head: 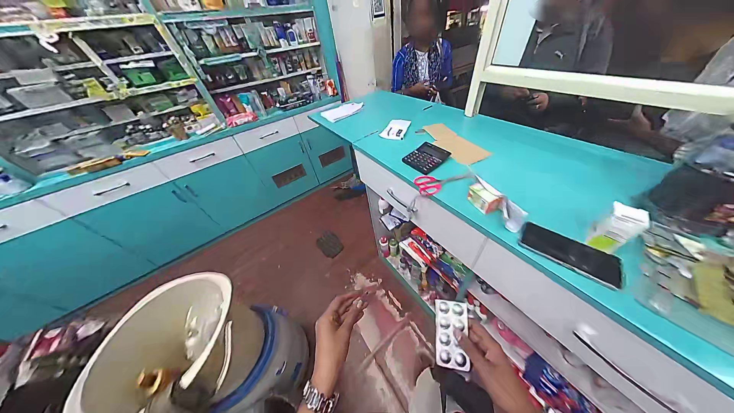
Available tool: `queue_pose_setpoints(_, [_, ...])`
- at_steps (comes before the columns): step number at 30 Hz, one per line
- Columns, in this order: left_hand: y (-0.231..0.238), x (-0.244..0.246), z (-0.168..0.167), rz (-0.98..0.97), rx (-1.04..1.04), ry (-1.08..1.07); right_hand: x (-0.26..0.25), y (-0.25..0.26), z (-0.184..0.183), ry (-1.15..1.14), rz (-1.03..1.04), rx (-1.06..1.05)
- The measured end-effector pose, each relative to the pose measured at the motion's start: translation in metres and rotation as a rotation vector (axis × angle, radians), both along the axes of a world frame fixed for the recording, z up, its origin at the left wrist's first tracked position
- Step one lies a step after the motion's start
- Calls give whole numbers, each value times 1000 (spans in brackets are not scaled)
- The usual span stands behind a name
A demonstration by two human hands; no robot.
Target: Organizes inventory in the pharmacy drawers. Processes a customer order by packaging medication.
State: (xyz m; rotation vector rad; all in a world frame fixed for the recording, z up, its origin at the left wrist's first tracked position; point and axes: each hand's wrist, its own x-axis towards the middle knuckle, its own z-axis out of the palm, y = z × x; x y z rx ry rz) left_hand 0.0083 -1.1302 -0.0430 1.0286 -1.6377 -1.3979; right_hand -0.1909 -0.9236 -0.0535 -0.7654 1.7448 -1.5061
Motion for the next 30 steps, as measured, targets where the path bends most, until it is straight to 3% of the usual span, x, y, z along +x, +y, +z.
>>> queue_pose_setpoints(3, [-110, -47, 7, -21, -283, -57, -33, -90, -2, 378, -22, 59])
queue_pose_setpoints(6, [-228, -110, 29, -90, -611, -163, -64, -193, 17, 742, 149, 70])
queue_pose_setpoints(10, [-383, -209, 71, -255, -776, -384, -97, -342, 6, 1160, 138, -132])
queue_pose_setpoints(14, [-522, -298, 88, -330, -825, -481, -109, -437, 35, 1086, 80, -169])
queue_pose_setpoints(18, [-631, -362, 72, -513, -775, -613, -125, -508, 37, 1021, 50, -95])
queue_pose_setpoints(20, [-669, -373, 56, -620, -810, -623, -124, -541, 30, 948, -111, -50])
queue_pose_setpoints(23, [-692, -358, 43, -746, -825, -245, -114, -597, 27, 733, -434, -53])
queue_pose_setpoints(25, [-684, -329, 53, -1044, -521, 0, -104, -642, 28, 514, -633, -130])
queue_pose_setpoints(27, [-680, -306, 53, -1361, -158, 75, -96, -683, 32, 383, -700, -172])
queue_pose_setpoints(28, [-681, -300, 48, -1443, -79, 61, -93, -694, 31, 401, -685, -125])
queue_pose_setpoints(30, [-695, -303, 43, -1475, -136, 56, -99, -696, 38, 471, -587, 110])
